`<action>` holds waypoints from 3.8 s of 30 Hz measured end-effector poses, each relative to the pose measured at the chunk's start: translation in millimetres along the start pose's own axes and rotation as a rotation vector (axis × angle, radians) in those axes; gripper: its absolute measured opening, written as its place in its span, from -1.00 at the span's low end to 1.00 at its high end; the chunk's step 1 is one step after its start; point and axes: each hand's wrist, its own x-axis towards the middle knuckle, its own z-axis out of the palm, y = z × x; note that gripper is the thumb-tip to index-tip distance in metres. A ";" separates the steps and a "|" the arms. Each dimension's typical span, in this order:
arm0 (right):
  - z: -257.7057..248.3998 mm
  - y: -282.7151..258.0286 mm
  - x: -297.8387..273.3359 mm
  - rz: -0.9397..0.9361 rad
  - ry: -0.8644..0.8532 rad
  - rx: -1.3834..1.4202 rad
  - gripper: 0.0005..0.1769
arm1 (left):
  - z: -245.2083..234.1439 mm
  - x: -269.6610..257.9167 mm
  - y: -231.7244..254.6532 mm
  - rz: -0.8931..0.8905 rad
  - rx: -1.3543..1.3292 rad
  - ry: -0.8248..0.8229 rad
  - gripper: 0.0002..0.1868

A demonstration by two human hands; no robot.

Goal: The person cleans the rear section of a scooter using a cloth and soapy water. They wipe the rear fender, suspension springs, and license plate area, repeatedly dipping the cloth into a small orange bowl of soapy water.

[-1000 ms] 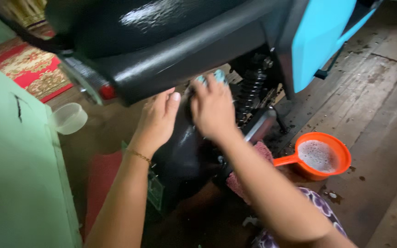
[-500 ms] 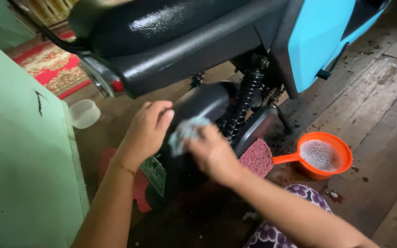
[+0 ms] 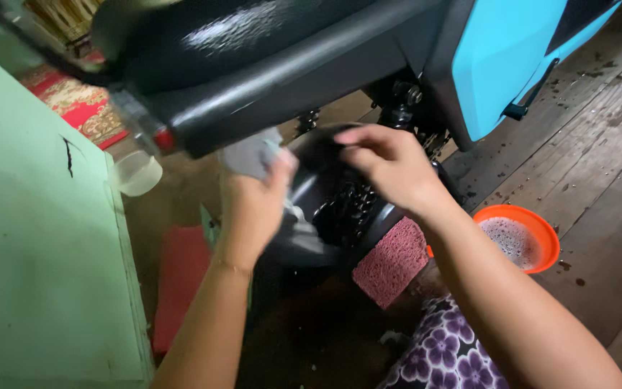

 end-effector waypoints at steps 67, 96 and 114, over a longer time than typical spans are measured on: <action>-9.2 75.5 -3.2 0.357 0.286 -0.149 -0.44 | 94.3 144.1 33.5 0.428 0.857 -0.222 -0.63; 55.2 23.7 -85.4 0.295 0.024 0.030 -0.48 | -0.1 -84.1 -39.3 0.696 0.341 -0.088 -0.69; 106.1 32.9 87.0 -0.139 -0.061 -0.864 -0.55 | -71.2 25.9 -72.4 0.266 0.041 0.242 -0.63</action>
